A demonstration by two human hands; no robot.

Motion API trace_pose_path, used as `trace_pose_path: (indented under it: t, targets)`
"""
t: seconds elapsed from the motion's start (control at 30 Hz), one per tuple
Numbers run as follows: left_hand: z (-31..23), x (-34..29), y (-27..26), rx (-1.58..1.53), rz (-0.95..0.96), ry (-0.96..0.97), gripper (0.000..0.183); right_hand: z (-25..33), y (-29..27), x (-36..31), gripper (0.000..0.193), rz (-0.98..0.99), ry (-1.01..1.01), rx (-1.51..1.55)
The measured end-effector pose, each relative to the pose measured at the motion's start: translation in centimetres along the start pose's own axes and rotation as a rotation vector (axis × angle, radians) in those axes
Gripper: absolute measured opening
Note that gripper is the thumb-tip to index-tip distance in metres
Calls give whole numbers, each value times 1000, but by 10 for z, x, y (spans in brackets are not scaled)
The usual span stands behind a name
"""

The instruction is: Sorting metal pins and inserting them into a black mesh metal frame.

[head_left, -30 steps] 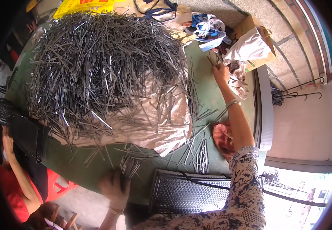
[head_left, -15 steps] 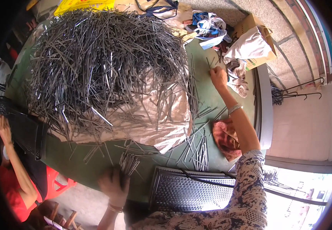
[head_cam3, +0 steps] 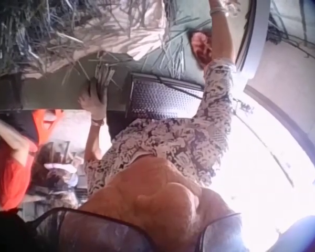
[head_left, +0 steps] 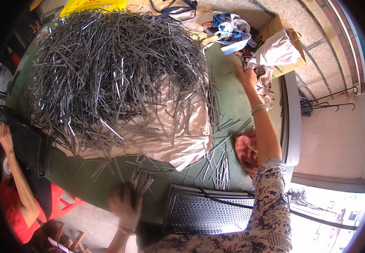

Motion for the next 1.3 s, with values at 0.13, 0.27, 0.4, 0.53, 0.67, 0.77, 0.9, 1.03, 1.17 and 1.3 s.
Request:
trace_pose_path:
  t: [0.13,0.27,0.4,0.53,0.67,0.77,0.9,1.03,1.17,1.3]
  targets:
    - [1,1,0,0,-7,19,53,12,-4,-8,50,10,54,-46]
    - [-1,0,3,-13,-22,20,53,11,-4,-4,36,-10,24,-42]
    - [-1,-1,1,-16,-22,27,50,12,0,-19,25,-49,-37,-106]
    - [-1,0,1,-43,-11,5,52,2,1,-44,23,-51,-211,-228]
    - [-1,2,1,-48,-28,17,51,-7,-10,-80,21,36,-306,-303]
    - [-1,2,0,-26,-44,22,51,-4,-16,-116,20,126,-395,-288]
    - [0,2,-2,-1,-3,23,51,3,-9,-139,20,227,-614,-297]
    - [0,2,-1,-13,-29,15,51,14,-17,-64,28,169,-308,-295]
    - [-2,4,3,-38,-47,21,50,-4,-13,0,36,-158,-143,-163]
    - [1,-2,1,-20,-40,0,49,10,-3,4,39,55,28,-160]
Point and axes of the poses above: each hand's wrist, its own x-axis towards the middle knuckle, its own y-axis out of the palm, z = x × y, the point moved 2 cm from there along x, towards the middle knuckle, and after that the axes turned 15 degrees about y, right-handed, at the moved point
